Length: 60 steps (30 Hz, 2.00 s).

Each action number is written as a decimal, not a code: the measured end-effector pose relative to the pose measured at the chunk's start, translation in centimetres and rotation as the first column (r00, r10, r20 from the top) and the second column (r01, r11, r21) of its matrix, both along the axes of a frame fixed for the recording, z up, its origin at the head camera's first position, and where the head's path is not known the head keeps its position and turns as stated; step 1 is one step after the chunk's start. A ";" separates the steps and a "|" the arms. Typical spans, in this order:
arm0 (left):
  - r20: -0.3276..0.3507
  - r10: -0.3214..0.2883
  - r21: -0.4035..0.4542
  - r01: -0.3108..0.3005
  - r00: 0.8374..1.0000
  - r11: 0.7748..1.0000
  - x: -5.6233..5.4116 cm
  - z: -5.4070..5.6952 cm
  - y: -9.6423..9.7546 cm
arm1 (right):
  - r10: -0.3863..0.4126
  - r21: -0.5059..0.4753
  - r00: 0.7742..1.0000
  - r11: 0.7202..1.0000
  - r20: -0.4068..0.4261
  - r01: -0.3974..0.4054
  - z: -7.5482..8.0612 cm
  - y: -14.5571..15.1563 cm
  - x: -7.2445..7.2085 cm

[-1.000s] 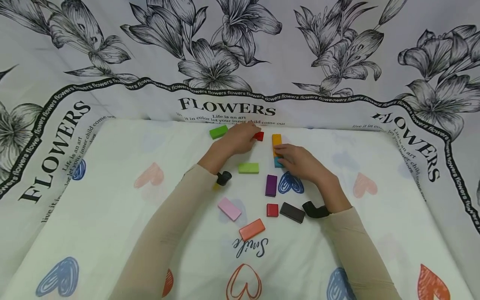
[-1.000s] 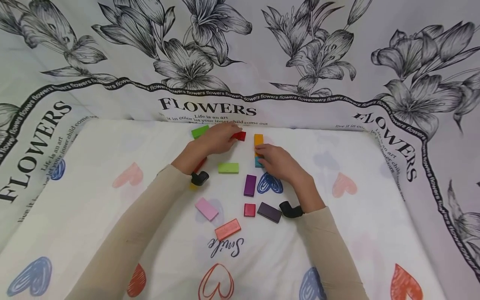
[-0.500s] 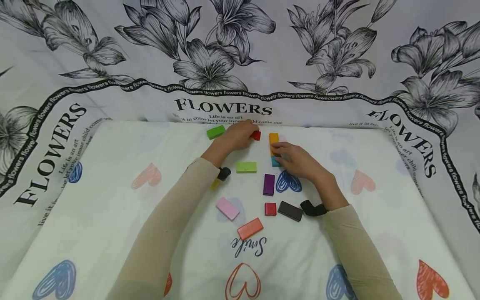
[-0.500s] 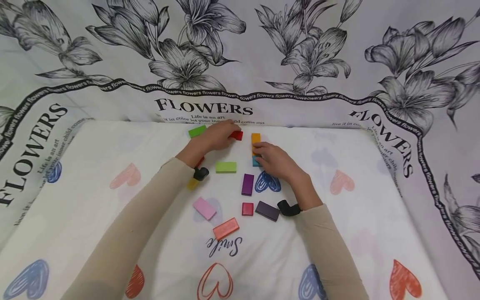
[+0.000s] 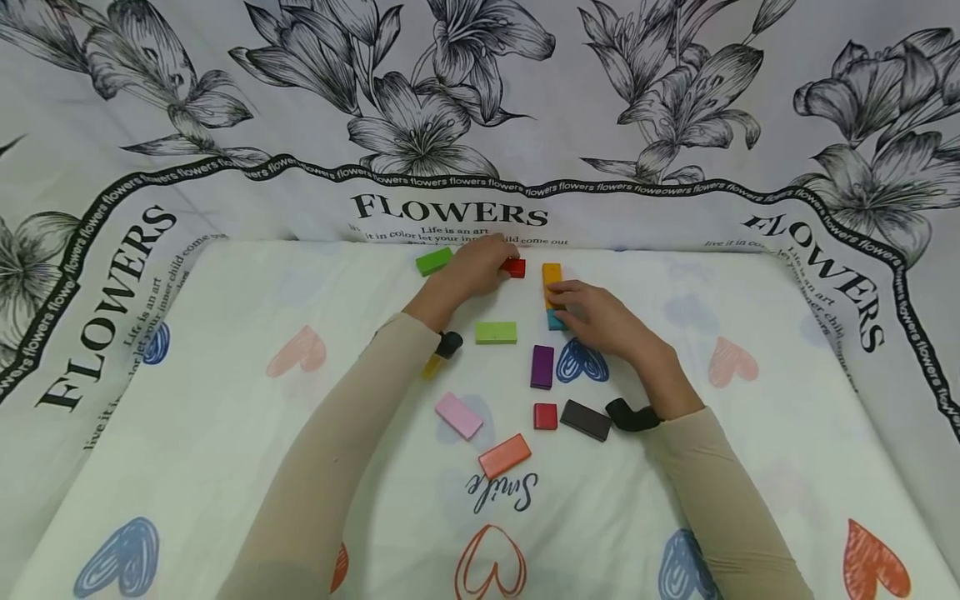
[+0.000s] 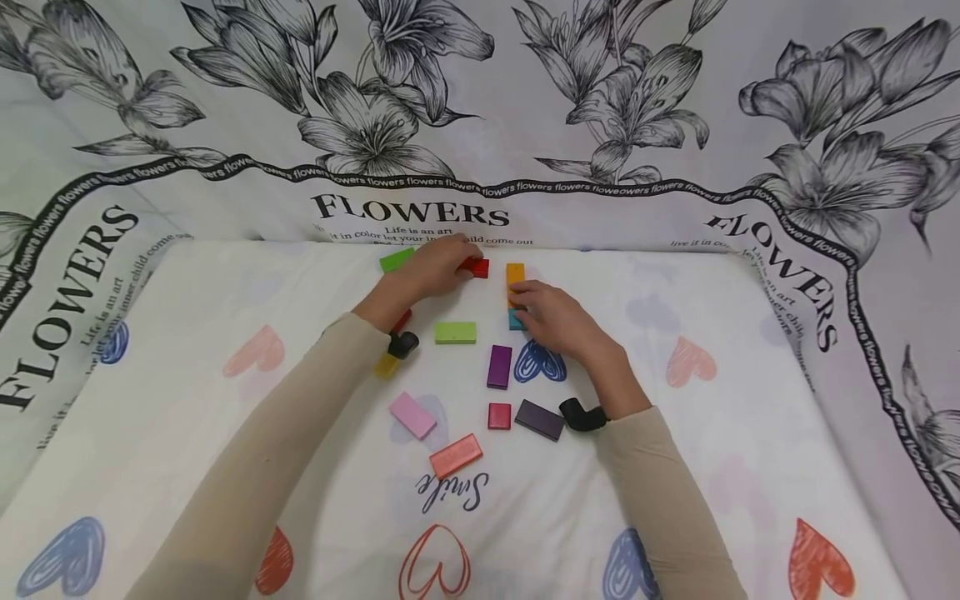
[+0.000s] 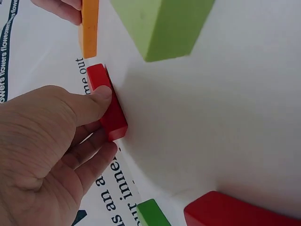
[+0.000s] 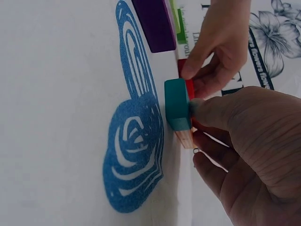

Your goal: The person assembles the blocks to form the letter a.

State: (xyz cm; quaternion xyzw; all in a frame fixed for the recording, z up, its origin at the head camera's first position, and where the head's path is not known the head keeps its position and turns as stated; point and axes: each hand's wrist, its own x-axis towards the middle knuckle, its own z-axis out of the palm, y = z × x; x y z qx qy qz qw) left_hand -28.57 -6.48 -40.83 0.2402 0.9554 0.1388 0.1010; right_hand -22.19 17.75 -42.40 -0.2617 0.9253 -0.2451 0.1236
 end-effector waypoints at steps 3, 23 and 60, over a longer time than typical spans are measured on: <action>0.004 0.005 0.014 -0.005 1.000 1.000 0.0 0.2 0.1 | 0.005 -0.002 1.000 1.000 0.000 -0.005 0.1 -0.1 -0.1; -0.001 -0.018 0.023 0.018 1.000 1.000 -0.1 0.3 2.0 | -0.017 -0.004 1.000 1.000 0.015 0.017 0.0 0.2 -0.1; -0.017 -0.012 0.001 0.012 1.000 1.000 0.2 0.0 3.1 | 0.013 -0.012 1.000 1.000 -0.012 -0.013 -0.1 0.3 0.0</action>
